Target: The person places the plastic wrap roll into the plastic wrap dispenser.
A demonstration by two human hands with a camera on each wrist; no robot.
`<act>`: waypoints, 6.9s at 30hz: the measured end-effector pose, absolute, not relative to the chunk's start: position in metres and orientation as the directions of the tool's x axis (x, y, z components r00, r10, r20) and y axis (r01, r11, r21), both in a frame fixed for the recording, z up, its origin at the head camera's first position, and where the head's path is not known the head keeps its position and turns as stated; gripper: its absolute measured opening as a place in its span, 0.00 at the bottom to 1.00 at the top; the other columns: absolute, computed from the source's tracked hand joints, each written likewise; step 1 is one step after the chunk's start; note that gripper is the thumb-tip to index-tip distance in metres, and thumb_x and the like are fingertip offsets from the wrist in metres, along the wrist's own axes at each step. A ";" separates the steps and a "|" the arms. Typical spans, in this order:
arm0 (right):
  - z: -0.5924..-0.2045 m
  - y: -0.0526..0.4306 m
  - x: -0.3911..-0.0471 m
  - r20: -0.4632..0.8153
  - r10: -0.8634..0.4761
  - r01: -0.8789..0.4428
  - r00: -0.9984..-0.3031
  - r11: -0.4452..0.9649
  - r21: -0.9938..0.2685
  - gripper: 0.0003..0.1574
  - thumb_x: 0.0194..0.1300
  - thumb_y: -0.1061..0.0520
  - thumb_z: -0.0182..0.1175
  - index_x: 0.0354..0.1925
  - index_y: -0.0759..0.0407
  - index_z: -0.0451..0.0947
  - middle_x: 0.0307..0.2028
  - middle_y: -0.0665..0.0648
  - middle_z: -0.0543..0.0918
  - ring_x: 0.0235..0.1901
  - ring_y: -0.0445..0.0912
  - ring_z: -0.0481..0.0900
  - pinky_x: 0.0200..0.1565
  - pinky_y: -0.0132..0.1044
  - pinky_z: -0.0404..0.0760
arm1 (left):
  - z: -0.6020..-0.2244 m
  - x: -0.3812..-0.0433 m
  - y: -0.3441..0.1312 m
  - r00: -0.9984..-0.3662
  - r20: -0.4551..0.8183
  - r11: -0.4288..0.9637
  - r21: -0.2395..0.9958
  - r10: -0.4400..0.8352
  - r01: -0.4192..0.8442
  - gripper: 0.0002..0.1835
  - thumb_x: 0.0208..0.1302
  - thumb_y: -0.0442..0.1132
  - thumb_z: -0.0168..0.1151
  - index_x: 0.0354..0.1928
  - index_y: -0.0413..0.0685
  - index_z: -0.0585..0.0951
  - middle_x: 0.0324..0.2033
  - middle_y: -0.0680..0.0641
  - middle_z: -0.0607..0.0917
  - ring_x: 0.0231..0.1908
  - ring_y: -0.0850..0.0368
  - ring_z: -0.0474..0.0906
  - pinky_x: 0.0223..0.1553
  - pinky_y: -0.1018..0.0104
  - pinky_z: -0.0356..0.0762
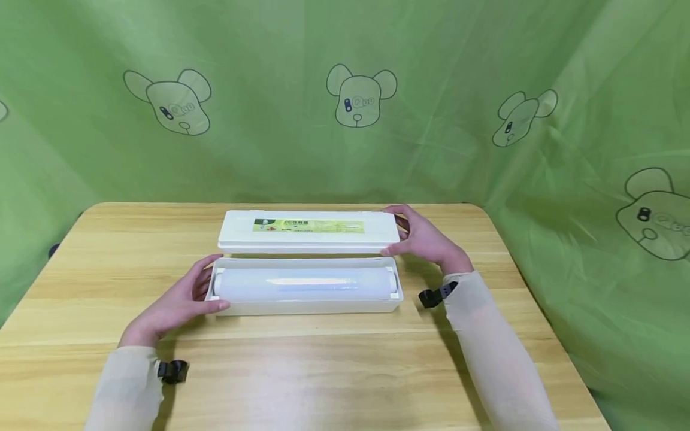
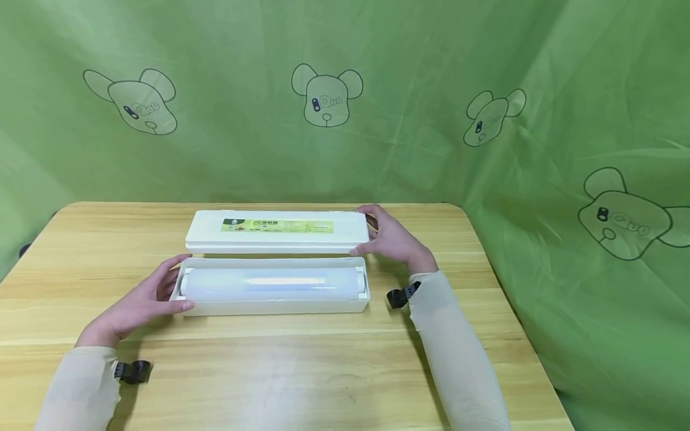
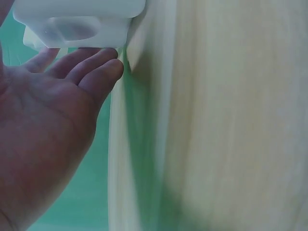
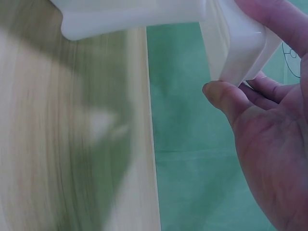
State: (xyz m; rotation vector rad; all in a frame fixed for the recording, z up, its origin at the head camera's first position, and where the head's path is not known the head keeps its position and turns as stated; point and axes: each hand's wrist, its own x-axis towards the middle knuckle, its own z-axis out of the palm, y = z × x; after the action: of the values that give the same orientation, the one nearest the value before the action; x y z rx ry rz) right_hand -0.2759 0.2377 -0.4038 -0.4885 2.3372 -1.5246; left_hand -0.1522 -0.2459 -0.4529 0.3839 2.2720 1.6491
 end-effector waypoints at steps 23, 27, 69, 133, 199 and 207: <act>-0.404 0.235 -0.265 -0.080 -0.466 -0.089 -0.881 0.329 -0.940 0.58 0.44 0.69 0.78 0.68 0.61 0.57 0.67 0.59 0.63 0.70 0.51 0.60 0.60 0.35 0.74 | -0.428 -0.194 -0.237 -0.953 -0.051 0.407 0.910 0.298 0.079 0.55 0.68 0.45 0.64 0.76 0.46 0.31 0.76 0.38 0.36 0.73 0.36 0.41 0.71 0.44 0.48; -0.406 0.235 -0.265 -0.083 -0.463 -0.083 -0.883 0.328 -0.941 0.57 0.44 0.69 0.78 0.68 0.60 0.58 0.67 0.59 0.64 0.69 0.51 0.61 0.59 0.36 0.75 | -0.430 -0.204 -0.235 -0.958 -0.055 0.400 0.914 0.281 0.065 0.60 0.63 0.46 0.69 0.77 0.48 0.31 0.76 0.40 0.37 0.73 0.39 0.41 0.71 0.45 0.48; -0.401 0.243 -0.240 0.066 -0.462 -0.239 -0.885 0.329 -0.914 0.59 0.47 0.67 0.77 0.72 0.63 0.57 0.72 0.58 0.59 0.70 0.53 0.59 0.71 0.43 0.56 | -0.428 -0.195 -0.228 -0.968 0.068 0.196 0.974 0.243 0.117 0.56 0.54 0.33 0.75 0.78 0.50 0.49 0.74 0.41 0.55 0.71 0.45 0.55 0.62 0.77 0.64; -0.399 0.248 -0.207 0.091 -0.517 -0.296 -0.851 0.330 -0.897 0.56 0.45 0.66 0.79 0.68 0.65 0.61 0.65 0.60 0.67 0.67 0.52 0.63 0.70 0.40 0.58 | -0.431 -0.164 -0.232 -0.967 0.111 0.225 0.961 0.228 0.163 0.52 0.48 0.31 0.78 0.74 0.44 0.59 0.68 0.39 0.66 0.68 0.42 0.59 0.62 0.80 0.62; -0.411 0.244 -0.196 -0.037 -0.571 -0.336 -0.820 0.533 -0.776 0.64 0.46 0.53 0.81 0.73 0.56 0.54 0.68 0.54 0.60 0.69 0.52 0.56 0.70 0.54 0.53 | -0.439 -0.155 -0.241 -0.940 0.040 0.293 0.945 0.340 0.146 0.57 0.48 0.32 0.78 0.76 0.44 0.51 0.71 0.35 0.59 0.69 0.39 0.56 0.59 0.80 0.64; -0.418 0.245 -0.192 -0.040 -0.570 -0.348 -0.820 0.554 -0.756 0.68 0.45 0.55 0.81 0.75 0.52 0.49 0.70 0.56 0.57 0.70 0.53 0.53 0.70 0.57 0.52 | -0.443 -0.155 -0.243 -0.923 0.065 0.297 0.936 0.378 0.187 0.59 0.47 0.30 0.78 0.76 0.43 0.49 0.72 0.34 0.56 0.68 0.36 0.58 0.59 0.79 0.64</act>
State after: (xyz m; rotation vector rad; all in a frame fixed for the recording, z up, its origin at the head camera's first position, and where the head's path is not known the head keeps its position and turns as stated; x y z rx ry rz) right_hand -0.1923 0.2450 -0.4182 -0.7619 2.5114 -1.1296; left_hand -0.1547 -0.2432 -0.4426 0.5264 2.3890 1.6889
